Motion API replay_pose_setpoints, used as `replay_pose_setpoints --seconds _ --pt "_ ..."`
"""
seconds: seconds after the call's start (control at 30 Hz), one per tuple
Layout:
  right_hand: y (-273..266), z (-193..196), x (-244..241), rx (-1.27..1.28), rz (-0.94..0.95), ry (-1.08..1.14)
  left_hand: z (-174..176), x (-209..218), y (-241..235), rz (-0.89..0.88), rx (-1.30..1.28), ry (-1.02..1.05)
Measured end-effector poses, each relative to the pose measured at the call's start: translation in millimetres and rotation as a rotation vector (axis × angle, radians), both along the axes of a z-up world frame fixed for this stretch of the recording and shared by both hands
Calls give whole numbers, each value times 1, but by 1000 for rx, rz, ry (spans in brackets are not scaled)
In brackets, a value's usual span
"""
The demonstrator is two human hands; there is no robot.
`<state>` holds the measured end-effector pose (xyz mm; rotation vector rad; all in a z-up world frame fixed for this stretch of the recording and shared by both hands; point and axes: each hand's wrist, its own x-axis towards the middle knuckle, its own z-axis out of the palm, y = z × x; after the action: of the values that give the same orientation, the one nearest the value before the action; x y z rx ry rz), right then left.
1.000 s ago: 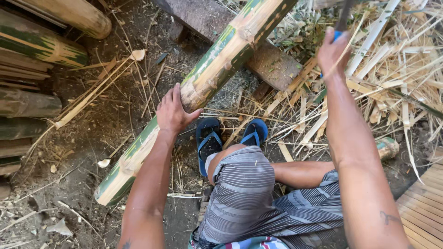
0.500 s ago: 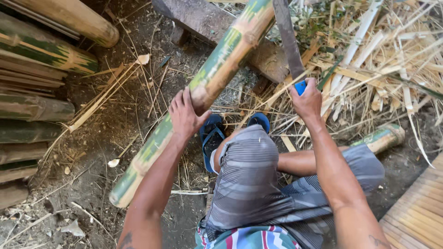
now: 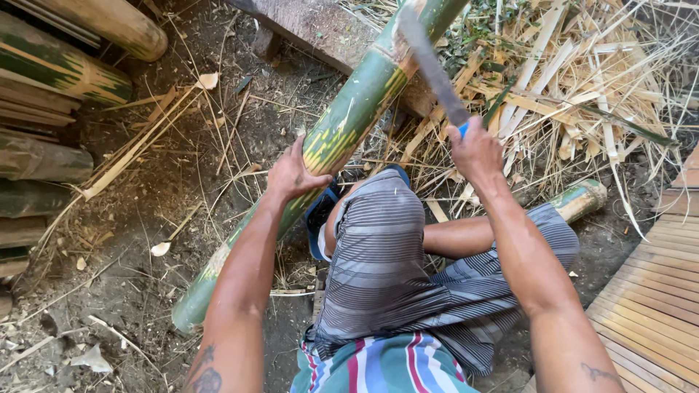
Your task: The person sits on the ground and uses a machete to peel the outer green layer off a long bamboo pole. They repeatedly strike the bamboo to remove strips of the outer skin, rotating the pole to access different sides.
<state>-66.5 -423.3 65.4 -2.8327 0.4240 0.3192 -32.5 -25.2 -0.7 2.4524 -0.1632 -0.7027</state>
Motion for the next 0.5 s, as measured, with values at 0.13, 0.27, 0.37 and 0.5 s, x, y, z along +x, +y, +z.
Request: replay_pose_setpoints --seconds 0.13,0.27,0.37,0.5 --pt "27 -12 -4 -130 427 -18 2 0 -3 7 31 21" --pt "7 -15 23 -190 635 72 0 3 -2 6 22 -7" --pt "-10 -13 36 -76 301 13 -4 -1 1 8 7 -11" --pt "-10 -25 22 -156 544 53 -2 0 2 -3 8 -28"
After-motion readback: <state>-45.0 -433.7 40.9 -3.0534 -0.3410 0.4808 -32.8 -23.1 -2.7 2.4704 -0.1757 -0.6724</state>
